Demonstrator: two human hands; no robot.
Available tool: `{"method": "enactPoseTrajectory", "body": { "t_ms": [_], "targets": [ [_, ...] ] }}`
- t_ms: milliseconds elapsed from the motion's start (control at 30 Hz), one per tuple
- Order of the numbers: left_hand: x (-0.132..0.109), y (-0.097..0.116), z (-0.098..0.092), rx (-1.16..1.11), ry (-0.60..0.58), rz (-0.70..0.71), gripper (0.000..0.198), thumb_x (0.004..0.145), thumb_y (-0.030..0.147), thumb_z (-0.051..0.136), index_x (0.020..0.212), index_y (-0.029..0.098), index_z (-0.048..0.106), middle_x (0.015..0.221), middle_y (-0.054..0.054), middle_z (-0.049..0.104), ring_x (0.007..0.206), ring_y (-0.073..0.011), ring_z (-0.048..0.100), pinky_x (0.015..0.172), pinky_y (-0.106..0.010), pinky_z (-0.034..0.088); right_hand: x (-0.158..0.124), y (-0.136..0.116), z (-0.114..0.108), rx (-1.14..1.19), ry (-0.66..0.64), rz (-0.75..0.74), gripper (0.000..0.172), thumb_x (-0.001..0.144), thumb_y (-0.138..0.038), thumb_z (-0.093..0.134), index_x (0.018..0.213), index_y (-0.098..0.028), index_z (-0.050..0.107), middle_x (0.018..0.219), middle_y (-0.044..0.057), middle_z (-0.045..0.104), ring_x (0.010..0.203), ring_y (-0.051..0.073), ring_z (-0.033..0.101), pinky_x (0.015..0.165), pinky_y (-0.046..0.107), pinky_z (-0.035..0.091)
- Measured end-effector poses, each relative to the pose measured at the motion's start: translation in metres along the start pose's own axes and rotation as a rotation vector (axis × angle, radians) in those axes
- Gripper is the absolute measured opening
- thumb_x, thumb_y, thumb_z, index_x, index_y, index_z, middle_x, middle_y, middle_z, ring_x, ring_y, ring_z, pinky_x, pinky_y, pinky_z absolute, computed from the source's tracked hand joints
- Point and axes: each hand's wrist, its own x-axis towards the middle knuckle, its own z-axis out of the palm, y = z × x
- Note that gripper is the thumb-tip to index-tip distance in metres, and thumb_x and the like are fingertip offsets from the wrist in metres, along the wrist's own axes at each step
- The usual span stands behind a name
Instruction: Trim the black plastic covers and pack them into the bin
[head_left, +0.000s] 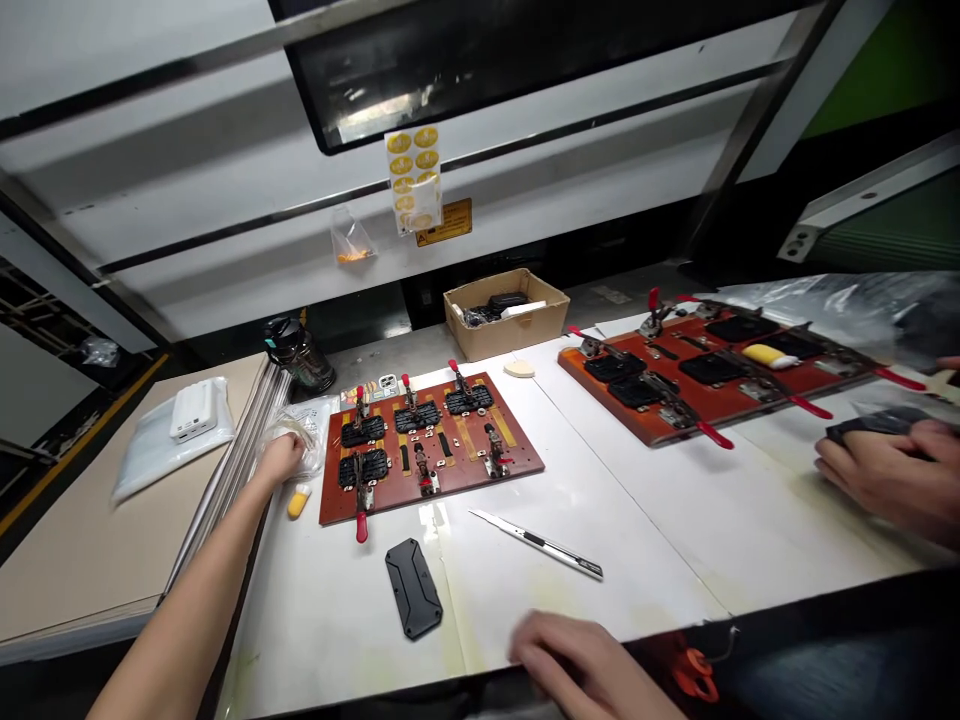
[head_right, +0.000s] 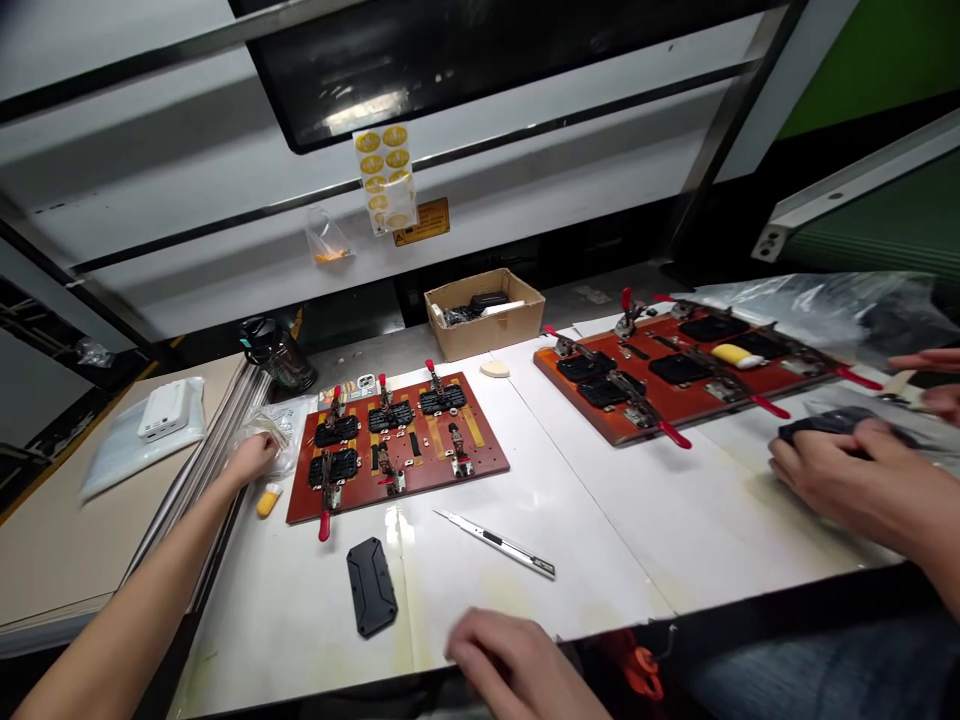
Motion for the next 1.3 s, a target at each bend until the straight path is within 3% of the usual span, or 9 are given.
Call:
{"method": "enactPoseTrajectory", "body": {
  "t_ms": [200,333,400,500,600,700,933,1100,1300],
  "targets": [
    [-0.058,0.01,-0.02,-0.36,0.032,0.006,0.029,0.093,0.039,0.057,0.074,0.017,0.056,0.069,0.002,0.054,0.065,-0.014,0.052,0.062,-0.028,0.044,0.054,-0.039,0.014,-0.207,-0.088,-0.081,0.018,0.091,-0.022,0.054,0.087,-0.023,0.072,0.087,0.0,0.074,0.078,0.017,0.065,0.07,0.024,0.039],
    [-0.133,0.04,-0.014,-0.701,-0.121,0.023,0.033,0.091,0.048,0.042,0.074,0.021,0.051,0.057,0.007,0.038,0.049,-0.0121,0.036,0.048,-0.023,0.028,0.071,-0.074,0.039,0.015,0.02,-0.128,0.016,0.096,-0.032,0.055,0.102,-0.025,0.068,0.092,0.0,0.072,0.082,0.016,0.065,0.072,0.023,0.041],
    [-0.169,0.061,-0.006,-0.818,-0.238,0.037,0.033,0.089,0.051,0.046,0.075,0.021,0.052,0.055,0.008,0.036,0.046,-0.0106,0.031,0.045,-0.022,0.024,0.09,-0.086,0.052,0.084,0.124,-0.129,0.034,0.088,-0.041,0.068,0.116,-0.023,0.062,0.106,0.004,0.071,0.09,0.019,0.065,0.077,0.026,0.044],
    [-0.21,0.085,0.008,-0.912,-0.307,0.065,0.036,0.086,0.054,0.056,0.074,0.02,0.057,0.062,0.004,0.05,0.055,-0.0127,0.047,0.053,-0.023,0.039,0.115,-0.086,0.067,0.229,0.06,-0.095,0.027,0.087,-0.039,0.068,0.106,-0.019,0.066,0.099,0.005,0.071,0.083,0.019,0.067,0.072,0.026,0.046],
    [-0.235,0.089,0.019,-0.942,-0.179,0.01,0.036,0.088,0.056,0.058,0.093,0.021,0.063,0.091,-0.003,0.066,0.085,-0.0197,0.062,0.076,-0.028,0.049,0.124,-0.069,0.077,0.336,-0.011,-0.014,0.024,0.096,-0.025,0.046,0.092,-0.016,0.068,0.083,0.003,0.07,0.071,0.014,0.067,0.062,0.021,0.047],
    [-0.253,0.086,0.027,-0.897,-0.077,0.037,0.033,0.09,0.051,0.059,0.108,0.023,0.062,0.107,-0.006,0.067,0.097,-0.0227,0.063,0.083,-0.031,0.05,0.122,-0.054,0.082,0.359,-0.019,0.037,0.023,0.094,-0.024,0.046,0.097,-0.016,0.068,0.082,0.003,0.07,0.068,0.013,0.065,0.061,0.02,0.048],
    [-0.254,0.081,0.034,-0.953,-0.317,0.098,0.022,0.087,0.041,0.067,0.096,0.022,0.063,0.089,-0.002,0.069,0.077,-0.0186,0.065,0.071,-0.028,0.051,0.118,-0.054,0.079,0.229,-0.067,0.128,0.018,0.087,-0.035,0.061,0.079,-0.019,0.061,0.065,0.0,0.067,0.057,0.015,0.065,0.054,0.021,0.043],
    [-0.258,0.075,0.036,-0.959,-0.098,-0.032,0.023,0.089,0.044,0.063,0.091,0.021,0.064,0.087,-0.001,0.065,0.078,-0.0167,0.061,0.073,-0.026,0.048,0.102,-0.068,0.075,-0.106,0.138,0.117,0.003,0.083,-0.018,0.06,0.085,-0.02,0.06,0.083,0.004,0.067,0.083,0.022,0.064,0.069,0.026,0.037],
    [-0.275,0.06,0.032,-0.533,0.115,0.101,0.012,0.093,0.03,0.052,0.087,0.025,0.061,0.085,0.001,0.063,0.074,-0.0164,0.058,0.072,-0.027,0.043,0.108,-0.073,0.065,-0.052,-0.125,-0.037,0.017,0.086,-0.028,0.068,0.101,-0.023,0.063,0.096,-0.001,0.068,0.08,0.015,0.063,0.068,0.022,0.044]
  ]
}}
